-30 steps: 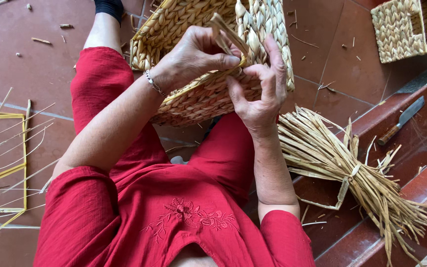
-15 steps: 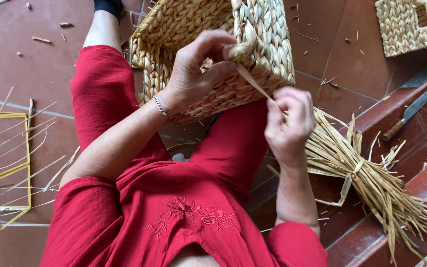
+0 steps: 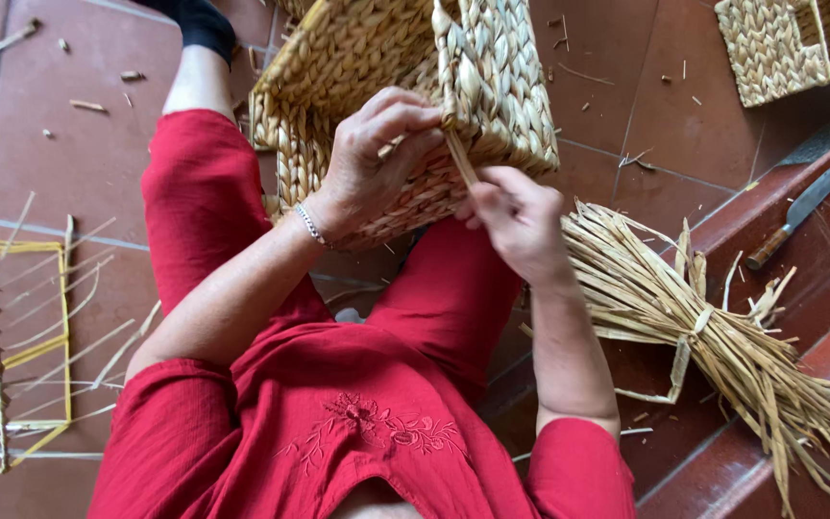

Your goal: The person sits on the floor with a woven water-hyacinth basket on their lap, trims protruding weave strands with scissors, and tucks and weaves flat strips along the basket rim, working around the edges and pressing strips into place by hand.

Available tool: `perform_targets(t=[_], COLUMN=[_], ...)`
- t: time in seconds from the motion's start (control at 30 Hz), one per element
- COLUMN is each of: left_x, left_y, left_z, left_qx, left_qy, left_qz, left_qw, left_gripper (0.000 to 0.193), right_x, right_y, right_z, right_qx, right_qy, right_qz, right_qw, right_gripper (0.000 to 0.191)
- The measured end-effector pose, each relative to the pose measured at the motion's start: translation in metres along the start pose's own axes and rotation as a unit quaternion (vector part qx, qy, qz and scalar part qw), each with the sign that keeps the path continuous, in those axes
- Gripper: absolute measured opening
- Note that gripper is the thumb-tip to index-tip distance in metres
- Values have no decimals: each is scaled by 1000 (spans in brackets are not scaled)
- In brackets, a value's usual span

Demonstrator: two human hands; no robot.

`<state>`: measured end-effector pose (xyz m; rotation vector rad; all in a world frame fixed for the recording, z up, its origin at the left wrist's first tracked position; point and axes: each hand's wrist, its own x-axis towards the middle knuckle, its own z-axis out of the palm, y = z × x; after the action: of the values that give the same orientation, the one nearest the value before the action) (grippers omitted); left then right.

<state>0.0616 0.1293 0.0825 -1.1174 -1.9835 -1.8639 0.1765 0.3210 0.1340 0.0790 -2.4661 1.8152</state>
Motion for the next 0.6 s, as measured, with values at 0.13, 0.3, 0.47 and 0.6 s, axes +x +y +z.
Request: perform_targets(t=[0.13, 0.3, 0.47, 0.6], left_x=[2, 2, 0, -2], left_y=[0, -3, 1, 15], left_z=[-3, -5, -4, -5], left_qx=[74, 101, 76, 105], left_qy=[-7, -14, -1, -11], left_qz=[28, 48, 53, 97], left_qw=[997, 994, 996, 990], left_gripper=[23, 19, 24, 31], right_x=[14, 2, -13, -21], right_y=[9, 5, -4, -20], right_z=[13, 14, 25, 27], right_qx=[-148, -120, -41, 56], right_qy=[43, 56, 74, 95], right_qz=[-35, -48, 5, 58], right_qw=[987, 990, 996, 992], right_gripper=[35, 37, 41, 47])
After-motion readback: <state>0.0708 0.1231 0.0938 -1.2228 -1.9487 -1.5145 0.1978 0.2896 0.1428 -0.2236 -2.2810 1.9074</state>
